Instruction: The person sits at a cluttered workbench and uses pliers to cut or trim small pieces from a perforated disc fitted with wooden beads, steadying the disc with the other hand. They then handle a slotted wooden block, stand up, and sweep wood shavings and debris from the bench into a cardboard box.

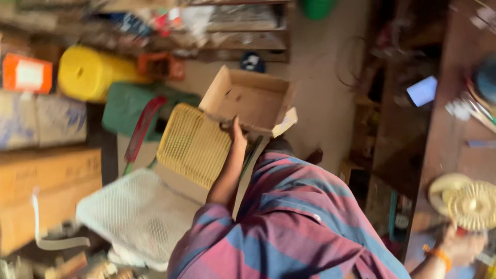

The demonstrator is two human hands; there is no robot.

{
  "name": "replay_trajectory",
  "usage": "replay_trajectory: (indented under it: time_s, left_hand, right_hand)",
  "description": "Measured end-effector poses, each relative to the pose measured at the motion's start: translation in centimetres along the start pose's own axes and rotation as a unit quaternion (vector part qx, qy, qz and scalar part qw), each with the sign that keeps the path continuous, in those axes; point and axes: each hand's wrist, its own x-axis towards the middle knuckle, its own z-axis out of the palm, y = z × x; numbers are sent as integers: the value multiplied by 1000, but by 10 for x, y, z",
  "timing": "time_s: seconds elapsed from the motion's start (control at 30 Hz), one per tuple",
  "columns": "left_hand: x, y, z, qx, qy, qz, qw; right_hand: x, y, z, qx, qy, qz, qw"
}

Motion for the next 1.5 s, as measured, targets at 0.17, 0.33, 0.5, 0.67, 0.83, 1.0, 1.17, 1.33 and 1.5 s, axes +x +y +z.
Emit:
replay_trajectory:
  time_s: [0.17, 0.33, 0.5, 0.67, 0.83, 1.0, 1.17, 1.33, 1.5]
  left_hand:
    - [0, 17, 1, 21, 131, 122, 984]
    - [27, 38, 6, -59, 114, 116, 985]
    - [75, 67, 22, -112, 67, 123, 984]
    - [124, 106, 50, -89, 36, 100, 990]
    - [163, 129, 69, -93, 17, 130, 987]
    - [183, 141, 88, -95, 4, 110, 989]
    - [192, 147, 103, -105, 18, 116, 987]
    - [190, 150, 115, -89, 66, 78, 991]
    - [194, 150, 132, -105, 80, 129, 983]
  right_hand:
    - [33, -40, 1, 20, -28, 6, 999]
    - [68, -122, -5, 50, 8, -15, 999]
    - [84, -169, -10, 180, 24, -101, 978]
    - [72, -246, -55, 353, -136, -186, 907]
    - [11, -419, -49, 344, -194, -312, 864]
    - [-2, -533, -35, 405, -353, -163, 827]
    - [27, -619, 33, 349, -352, -181, 849]
    - [27, -686, 88, 336, -212, -473, 786]
    - [9, -698, 88, 362, -364, -365, 777]
